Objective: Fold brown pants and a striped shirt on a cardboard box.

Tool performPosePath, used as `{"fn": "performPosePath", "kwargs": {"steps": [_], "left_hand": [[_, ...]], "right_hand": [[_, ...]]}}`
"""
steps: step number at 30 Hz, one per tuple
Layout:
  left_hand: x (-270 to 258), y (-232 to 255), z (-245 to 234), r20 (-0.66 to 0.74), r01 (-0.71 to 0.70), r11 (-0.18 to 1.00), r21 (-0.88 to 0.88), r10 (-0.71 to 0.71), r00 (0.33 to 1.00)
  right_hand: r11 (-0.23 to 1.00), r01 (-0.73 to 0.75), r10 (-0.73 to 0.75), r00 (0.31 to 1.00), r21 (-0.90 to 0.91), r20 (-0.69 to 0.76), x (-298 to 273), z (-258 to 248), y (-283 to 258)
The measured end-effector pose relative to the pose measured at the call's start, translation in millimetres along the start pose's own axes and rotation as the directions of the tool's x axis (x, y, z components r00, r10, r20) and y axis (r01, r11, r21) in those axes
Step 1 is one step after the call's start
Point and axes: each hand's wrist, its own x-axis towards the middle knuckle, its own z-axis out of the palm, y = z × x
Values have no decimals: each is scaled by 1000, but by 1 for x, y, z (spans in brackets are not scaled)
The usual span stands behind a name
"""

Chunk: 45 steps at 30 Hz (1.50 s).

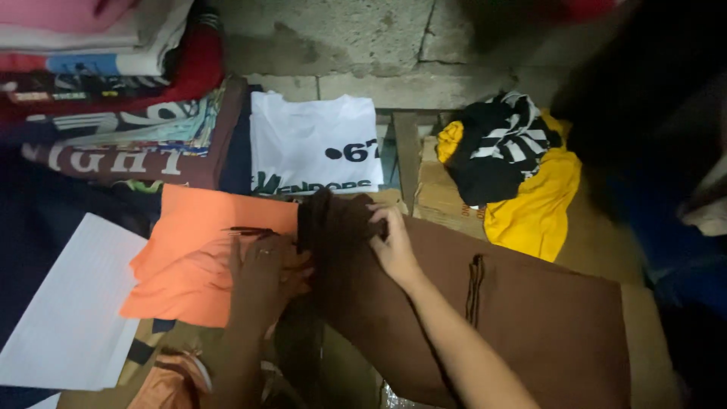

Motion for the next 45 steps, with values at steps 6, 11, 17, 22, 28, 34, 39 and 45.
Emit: {"fn": "performPosePath", "kwargs": {"steps": [6, 11, 17, 22, 28, 34, 39, 45], "left_hand": [[11, -12, -17, 82, 51, 959, 277, -76, 994], [25, 20, -90, 505, 304, 952, -23, -251, 826], [72, 61, -54, 527, 838, 473, -272, -655, 541], [70, 9, 58, 248, 503, 793, -344, -440, 863], [71, -37, 80, 132, 364, 820, -442, -342, 930], [50, -25, 53, 332, 522, 562, -642, -411, 849], [41, 3, 11, 253, 295, 778, -554, -180, 951], [48, 35, -7, 276, 197, 895, -401, -87, 957]], "right_hand": [[997, -42, 44, 999, 65, -27, 0, -3, 4], [925, -363, 361, 932, 112, 42, 0, -6, -5], [997, 71, -72, 997, -36, -7, -2, -2, -19], [973, 185, -189, 982, -136, -15, -15, -4, -40], [877, 308, -360, 930, -368, -81, -29, -4, -13], [846, 369, -348, 929, -386, 125, -15, -1, -32], [923, 118, -84, 991, -365, 108, 31, -15, -76], [922, 45, 111, 920, -384, 375, 47, -23, -63]]}}
